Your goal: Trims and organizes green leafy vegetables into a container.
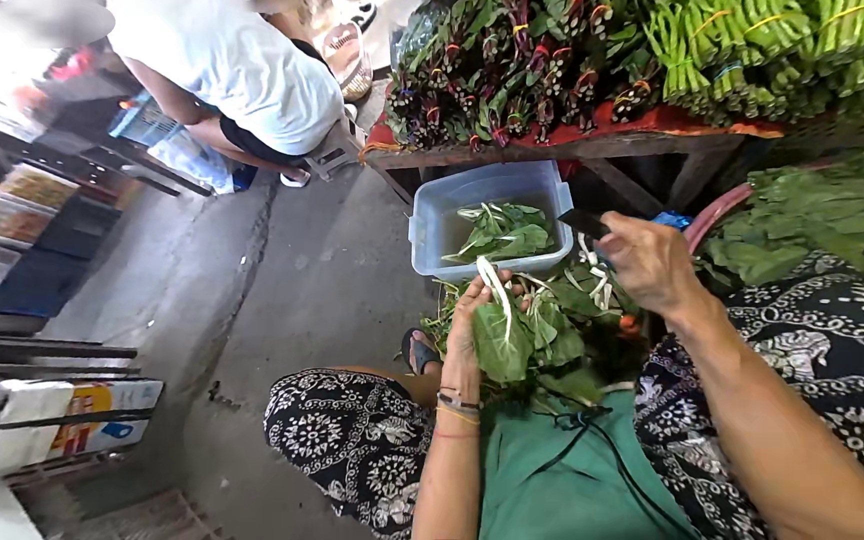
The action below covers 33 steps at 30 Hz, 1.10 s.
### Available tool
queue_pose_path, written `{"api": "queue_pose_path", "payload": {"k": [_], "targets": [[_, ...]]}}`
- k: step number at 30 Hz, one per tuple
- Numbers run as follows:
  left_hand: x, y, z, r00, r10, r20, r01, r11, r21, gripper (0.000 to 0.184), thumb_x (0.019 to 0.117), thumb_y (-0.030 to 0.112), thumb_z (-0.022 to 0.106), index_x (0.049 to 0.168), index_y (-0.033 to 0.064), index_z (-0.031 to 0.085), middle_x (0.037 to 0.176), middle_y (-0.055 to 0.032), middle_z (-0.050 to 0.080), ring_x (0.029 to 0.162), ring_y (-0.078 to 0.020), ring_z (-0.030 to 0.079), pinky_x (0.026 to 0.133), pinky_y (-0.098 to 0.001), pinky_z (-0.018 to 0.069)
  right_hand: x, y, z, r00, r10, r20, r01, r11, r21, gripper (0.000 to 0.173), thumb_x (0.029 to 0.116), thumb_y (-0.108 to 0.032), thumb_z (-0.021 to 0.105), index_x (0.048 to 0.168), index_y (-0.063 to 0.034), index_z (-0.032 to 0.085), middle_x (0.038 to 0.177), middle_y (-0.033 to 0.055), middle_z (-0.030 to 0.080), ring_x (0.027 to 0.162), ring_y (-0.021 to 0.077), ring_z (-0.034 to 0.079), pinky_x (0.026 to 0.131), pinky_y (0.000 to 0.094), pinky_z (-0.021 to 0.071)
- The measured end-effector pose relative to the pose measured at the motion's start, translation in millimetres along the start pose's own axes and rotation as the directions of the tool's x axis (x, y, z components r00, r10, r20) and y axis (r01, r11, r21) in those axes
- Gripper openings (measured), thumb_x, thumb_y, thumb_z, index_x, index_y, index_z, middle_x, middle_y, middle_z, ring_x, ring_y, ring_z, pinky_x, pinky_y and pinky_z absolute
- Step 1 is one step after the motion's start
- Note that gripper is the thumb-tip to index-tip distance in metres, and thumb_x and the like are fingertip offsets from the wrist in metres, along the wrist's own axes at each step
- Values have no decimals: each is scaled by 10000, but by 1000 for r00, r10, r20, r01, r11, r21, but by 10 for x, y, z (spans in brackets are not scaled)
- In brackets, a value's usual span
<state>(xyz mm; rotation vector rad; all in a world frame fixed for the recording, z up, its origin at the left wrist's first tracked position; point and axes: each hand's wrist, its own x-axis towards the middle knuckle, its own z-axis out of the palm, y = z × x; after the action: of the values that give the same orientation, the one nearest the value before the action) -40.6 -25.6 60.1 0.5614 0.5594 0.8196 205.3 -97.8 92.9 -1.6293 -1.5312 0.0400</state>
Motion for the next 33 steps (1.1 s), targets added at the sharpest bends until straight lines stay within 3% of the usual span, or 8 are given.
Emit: {"api": "queue_pose_path", "payload": {"k": [11,14,16,19,22,26,29,33], "targets": [[431,550,317,965,104,-242,-2,921,389,350,1107,316,339,1234,106,588,1024,-40,712,875,-136,706,771,-319,607,30,184,-329,966,95,-240,-108,993,-42,503,1122,-282,291,887,33,605,704,184,574,614,322,578,550,498,434],[633,623,306,827,491,-273,-105,613,783,597,1071,455,478,1567,154,336,1459,-91,530,1266,-209,556,1034,-407,484,37,147,-285,968,132,-212,-144,988,-45,499,1118,-290,305,898,38,609,717,196,586,630,352,597,549,522,441],[738,473,141,824,562,-68,-121,293,949,589,1048,394,546,1519,76,391,1416,-183,558,1196,-290,606,979,-453,524,49,137,-257,969,137,-206,-152,986,-61,495,1118,-299,318,879,33,598,698,189,571,622,356,594,534,522,431],[880,-168,-71,951,301,72,-152,249,956,257,1028,166,595,1230,10,632,984,-125,699,738,-176,670,689,-380,596,51,134,-207,972,128,-196,-144,987,-70,483,1115,-315,346,855,12,589,667,166,547,600,343,582,517,508,414],[931,-782,-129,990,105,-92,88,40,995,231,983,112,635,1166,-14,702,1079,-175,727,972,-261,714,920,-446,572,57,134,-144,979,98,-179,-114,990,-82,468,1107,-321,378,809,-19,575,626,122,508,547,300,546,475,465,381],[775,-1114,-342,910,333,-248,309,-145,940,429,914,137,701,1302,-23,613,1365,-296,545,1251,-431,566,1029,-514,504,17,108,-100,988,50,-149,-67,992,-111,461,1099,-306,407,749,-37,541,592,98,477,496,259,513,435,407,350],[622,-1034,-587,854,366,-370,459,-193,867,588,889,218,756,1370,-54,556,1429,-339,482,1314,-488,502,1052,-565,471,8,91,-71,991,32,-130,-48,991,-124,463,1096,-317,415,738,-48,529,584,88,462,481,247,499,426,393,330],[461,-717,-960,875,105,-474,484,-114,868,296,914,234,754,1104,9,733,1157,-218,702,1118,-365,663,989,-556,506,11,50,-23,997,29,-76,-38,992,-121,468,1095,-336,420,742,-50,529,592,90,466,490,255,506,431,402,331]]}}
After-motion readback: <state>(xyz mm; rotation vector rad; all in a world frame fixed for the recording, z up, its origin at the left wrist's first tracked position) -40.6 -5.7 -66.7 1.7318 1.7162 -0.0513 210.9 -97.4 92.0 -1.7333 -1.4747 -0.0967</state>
